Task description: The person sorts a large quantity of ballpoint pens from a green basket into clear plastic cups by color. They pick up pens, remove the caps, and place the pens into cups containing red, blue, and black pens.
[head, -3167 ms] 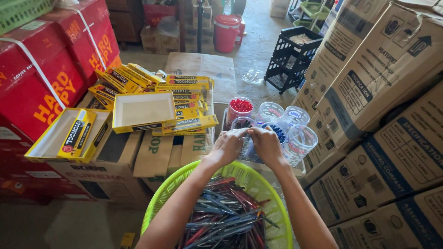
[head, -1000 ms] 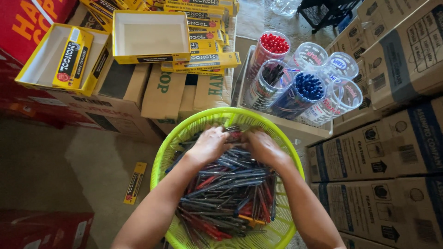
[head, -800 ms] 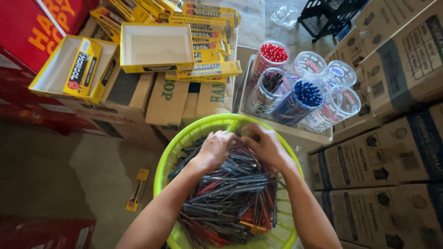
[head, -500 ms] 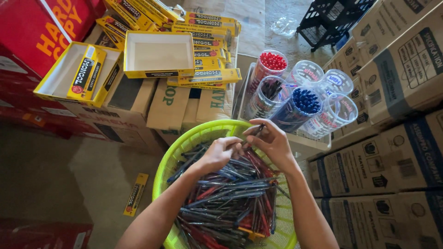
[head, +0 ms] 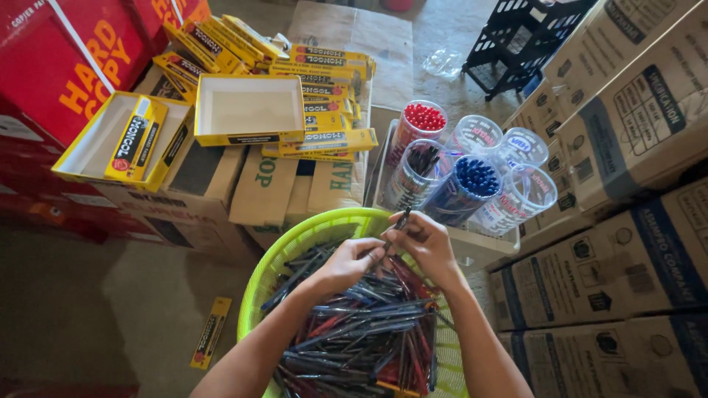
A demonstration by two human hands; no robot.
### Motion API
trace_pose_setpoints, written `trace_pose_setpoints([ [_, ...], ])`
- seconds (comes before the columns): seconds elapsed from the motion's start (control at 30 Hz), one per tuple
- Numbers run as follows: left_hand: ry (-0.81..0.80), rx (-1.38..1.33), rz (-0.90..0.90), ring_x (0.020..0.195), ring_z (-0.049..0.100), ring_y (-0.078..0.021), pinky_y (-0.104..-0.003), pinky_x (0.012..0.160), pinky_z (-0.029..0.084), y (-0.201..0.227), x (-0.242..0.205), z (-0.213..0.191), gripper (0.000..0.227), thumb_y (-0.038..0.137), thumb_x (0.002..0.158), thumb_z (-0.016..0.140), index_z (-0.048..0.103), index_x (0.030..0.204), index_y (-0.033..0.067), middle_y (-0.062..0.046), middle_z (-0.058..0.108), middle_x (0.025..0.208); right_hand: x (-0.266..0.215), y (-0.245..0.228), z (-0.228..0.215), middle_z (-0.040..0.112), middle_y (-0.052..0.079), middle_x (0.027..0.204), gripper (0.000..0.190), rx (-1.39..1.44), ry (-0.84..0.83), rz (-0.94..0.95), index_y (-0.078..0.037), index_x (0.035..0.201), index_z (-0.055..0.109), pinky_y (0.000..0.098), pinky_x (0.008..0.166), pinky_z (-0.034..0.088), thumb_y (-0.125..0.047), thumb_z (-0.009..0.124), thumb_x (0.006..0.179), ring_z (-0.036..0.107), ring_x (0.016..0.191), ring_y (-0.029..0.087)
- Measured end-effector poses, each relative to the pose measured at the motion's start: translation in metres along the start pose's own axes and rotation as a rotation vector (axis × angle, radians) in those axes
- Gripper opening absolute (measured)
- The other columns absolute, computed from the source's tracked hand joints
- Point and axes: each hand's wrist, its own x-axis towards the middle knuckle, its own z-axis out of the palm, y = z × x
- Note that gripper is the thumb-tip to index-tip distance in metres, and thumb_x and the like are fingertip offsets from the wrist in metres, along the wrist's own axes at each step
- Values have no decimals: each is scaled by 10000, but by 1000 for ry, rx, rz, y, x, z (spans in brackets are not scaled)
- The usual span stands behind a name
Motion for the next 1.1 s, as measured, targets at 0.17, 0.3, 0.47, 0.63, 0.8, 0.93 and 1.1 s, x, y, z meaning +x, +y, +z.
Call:
trace_pose_setpoints([
  [0.17, -14, 43, 4, 833, 639, -81, -268, 803, 541, 1, -3, 0, 286, 101, 998, 591, 667, 1240, -30, -40, 744, 957, 4, 9, 2, 692, 32, 855, 348, -94, 92, -110, 8, 1282, 667, 223, 718, 523, -68, 737, 950, 634, 781, 46],
  [0.3, 127, 275, -40, 766, 637, -91, -273, 744, 545, 15, -8, 6, 272, 104, 998, 604, 698, 1214, -31, -58, 753, 895, 1, -4, 6, 734, 22, 888, 358, -132, 138, -95, -10, 1288, 667, 222, 673, 468, -91, 729, 945, 574, 752, 40],
  [0.47, 156, 155, 56, 787, 644, -78, -276, 765, 555, -3, -1, -1, 296, 3, 974, 509, 692, 1205, -31, -64, 755, 902, 4, 5, 3, 753, 5, 995, 305, -33, 58, -105, -26, 1265, 651, 219, 747, 531, -143, 646, 983, 660, 851, 47],
  [0.63, 299, 480, 120, 872, 719, -263, -367, 785, 560, 16, -7, 6, 271, 64, 968, 596, 690, 1214, -2, -154, 764, 955, 2, 10, 1, 746, 21, 992, 266, -162, 147, -175, -5, 1219, 688, 221, 787, 542, -132, 676, 986, 658, 915, 46],
  [0.8, 336, 643, 381, 1035, 700, -422, -441, 908, 539, 38, 3, 12, 273, 60, 954, 608, 691, 1205, -10, -234, 732, 1103, 3, -14, 0, 751, 33, 952, 237, -205, 281, -234, -9, 1170, 712, 256, 686, 534, -118, 708, 959, 644, 809, 74],
  [0.93, 285, 723, 567, 1176, 637, -417, -448, 1012, 496, 94, 10, 27, 406, 20, 935, 585, 609, 1339, -4, -253, 682, 1245, 2, -51, -4, 775, 83, 918, 184, -522, 412, -446, -24, 1092, 723, 288, 712, 576, -119, 730, 935, 732, 797, 126],
  [1.1, 237, 863, 671, 1239, 611, -393, -449, 1099, 475, 126, 37, 34, 538, -23, 943, 528, 487, 1480, -33, -246, 640, 1303, 9, -88, -18, 753, 140, 942, 175, -669, 497, -612, -15, 1067, 739, 333, 734, 566, -90, 735, 909, 746, 816, 213],
])
